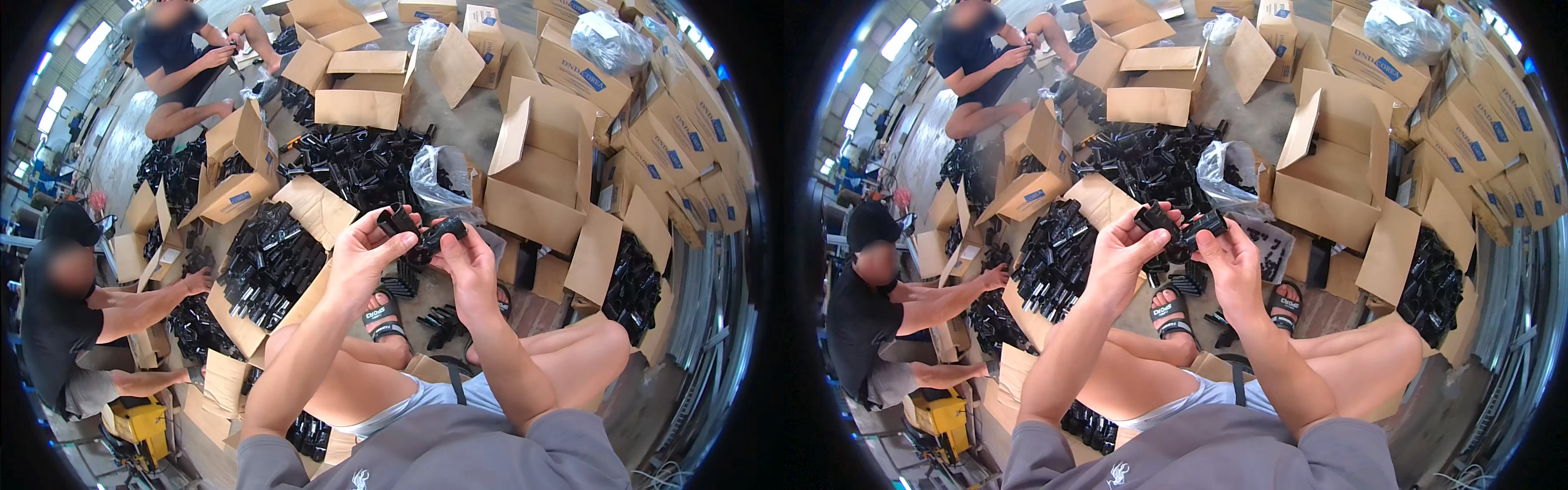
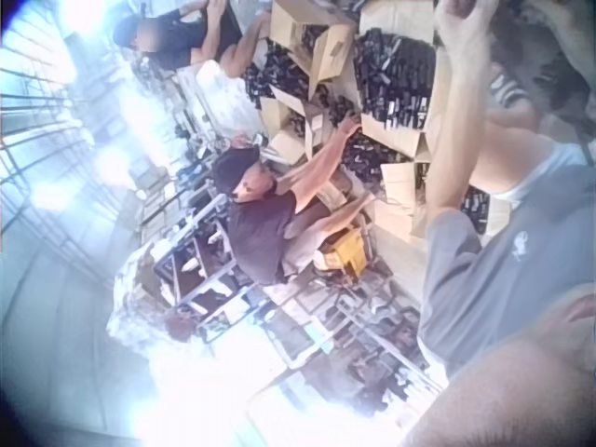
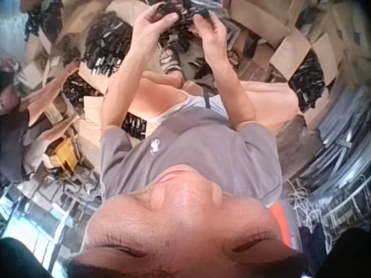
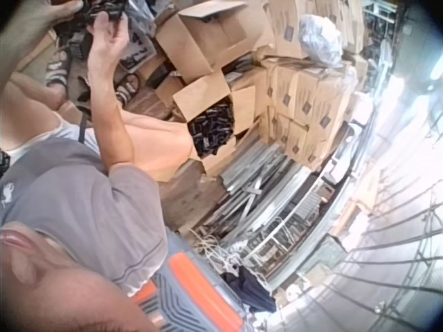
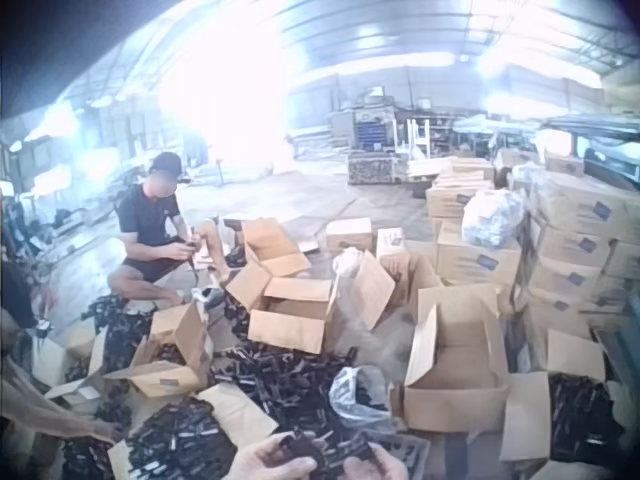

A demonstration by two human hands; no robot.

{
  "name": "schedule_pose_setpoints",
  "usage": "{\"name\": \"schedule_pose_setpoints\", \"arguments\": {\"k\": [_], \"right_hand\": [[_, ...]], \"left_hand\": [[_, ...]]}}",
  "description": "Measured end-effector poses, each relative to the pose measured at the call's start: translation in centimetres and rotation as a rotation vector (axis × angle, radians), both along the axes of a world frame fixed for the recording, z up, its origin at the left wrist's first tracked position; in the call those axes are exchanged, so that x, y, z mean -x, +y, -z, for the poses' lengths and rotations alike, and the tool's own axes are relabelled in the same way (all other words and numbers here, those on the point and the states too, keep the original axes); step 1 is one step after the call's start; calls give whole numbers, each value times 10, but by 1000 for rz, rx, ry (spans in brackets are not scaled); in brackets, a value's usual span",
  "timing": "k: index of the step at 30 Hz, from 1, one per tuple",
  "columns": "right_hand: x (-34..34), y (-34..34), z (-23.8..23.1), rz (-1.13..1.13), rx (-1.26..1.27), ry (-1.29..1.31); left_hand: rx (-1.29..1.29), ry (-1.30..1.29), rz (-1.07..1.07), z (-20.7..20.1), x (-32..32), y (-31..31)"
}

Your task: The person sits on the floor and assembles black metal components by hand, taking small metal pieces from a container and fitting them into larger black brackets, then placing the finished assemblies into cardboard boxes.

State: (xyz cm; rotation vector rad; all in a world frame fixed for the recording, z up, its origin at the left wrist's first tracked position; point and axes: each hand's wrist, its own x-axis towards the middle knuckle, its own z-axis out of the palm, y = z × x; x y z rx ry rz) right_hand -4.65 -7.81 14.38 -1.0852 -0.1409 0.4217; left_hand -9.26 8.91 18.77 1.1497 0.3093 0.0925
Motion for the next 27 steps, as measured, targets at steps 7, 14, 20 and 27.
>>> {"name": "schedule_pose_setpoints", "arguments": {"k": [7, 14, 20, 27], "right_hand": [[-11, 9, 2, -155, 25, -2], [-89, 11, 39, -124, -35, 70], [-258, 28, 172, -2, 1240, -610], [-292, 70, 263, -519, 1851, -1485]], "left_hand": [[17, 97, 15, -7, 3, 25], [-176, 62, -94, -14, 5, 39], [-290, 64, -138, -23, -4, 36], [-528, 171, -109, -10, -15, 44]]}}
